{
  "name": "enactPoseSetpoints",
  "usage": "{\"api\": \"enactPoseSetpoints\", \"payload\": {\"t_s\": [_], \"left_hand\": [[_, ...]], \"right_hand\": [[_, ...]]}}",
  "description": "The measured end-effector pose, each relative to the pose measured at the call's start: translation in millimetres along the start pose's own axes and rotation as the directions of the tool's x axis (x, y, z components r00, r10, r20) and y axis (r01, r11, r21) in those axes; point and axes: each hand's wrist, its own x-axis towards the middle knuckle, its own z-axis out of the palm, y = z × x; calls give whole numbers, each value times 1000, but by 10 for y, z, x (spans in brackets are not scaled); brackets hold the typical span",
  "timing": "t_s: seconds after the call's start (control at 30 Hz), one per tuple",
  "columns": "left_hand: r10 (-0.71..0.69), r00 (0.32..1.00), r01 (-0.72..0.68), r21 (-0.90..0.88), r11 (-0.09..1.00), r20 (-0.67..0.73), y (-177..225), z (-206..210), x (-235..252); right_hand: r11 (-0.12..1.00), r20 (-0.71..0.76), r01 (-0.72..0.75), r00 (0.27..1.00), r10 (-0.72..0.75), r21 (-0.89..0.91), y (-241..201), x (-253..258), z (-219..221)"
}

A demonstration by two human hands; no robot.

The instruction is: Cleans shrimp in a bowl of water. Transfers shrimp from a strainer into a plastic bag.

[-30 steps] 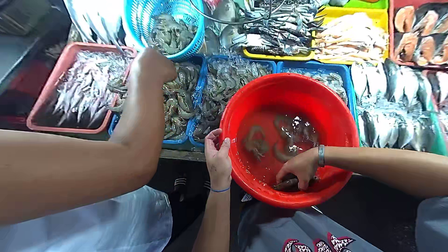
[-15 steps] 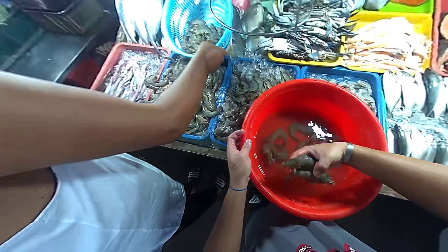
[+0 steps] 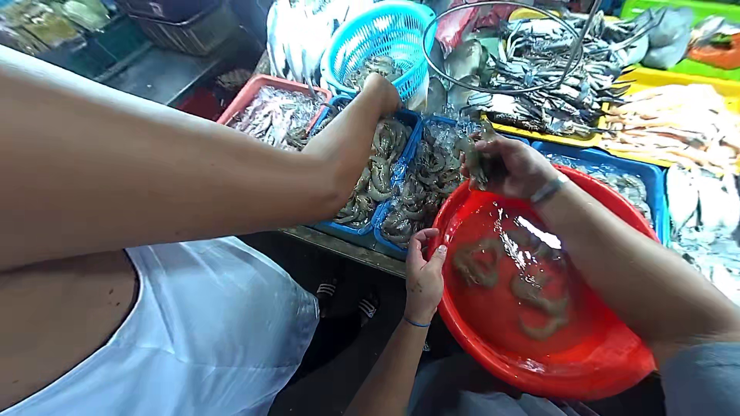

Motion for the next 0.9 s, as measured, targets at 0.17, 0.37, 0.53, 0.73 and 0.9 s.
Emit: {"api": "enactPoseSetpoints", "payload": {"t_s": [0.17, 0.37, 0.53, 0.73, 0.9], "left_hand": [[37, 999, -37, -44, 998, 8, -13, 3, 21], [52, 998, -49, -104, 993, 26, -5, -9, 8], [16, 1000, -15, -105, 994, 11, 33, 9, 17], [8, 999, -1, -140, 990, 47, 14, 23, 32], [13, 999, -9, -111, 994, 40, -12, 29, 42]], "right_hand": [[991, -318, -62, 943, 98, 122, -40, 798, 159], [987, -517, -139, 841, 159, 78, -60, 1848, 325], [830, -425, -101, 889, -172, -548, -216, 2447, 593], [-170, 350, 325, 646, -679, -930, -152, 2136, 1171], [-494, 572, 373, 743, -347, -785, -51, 2290, 1811]]}}
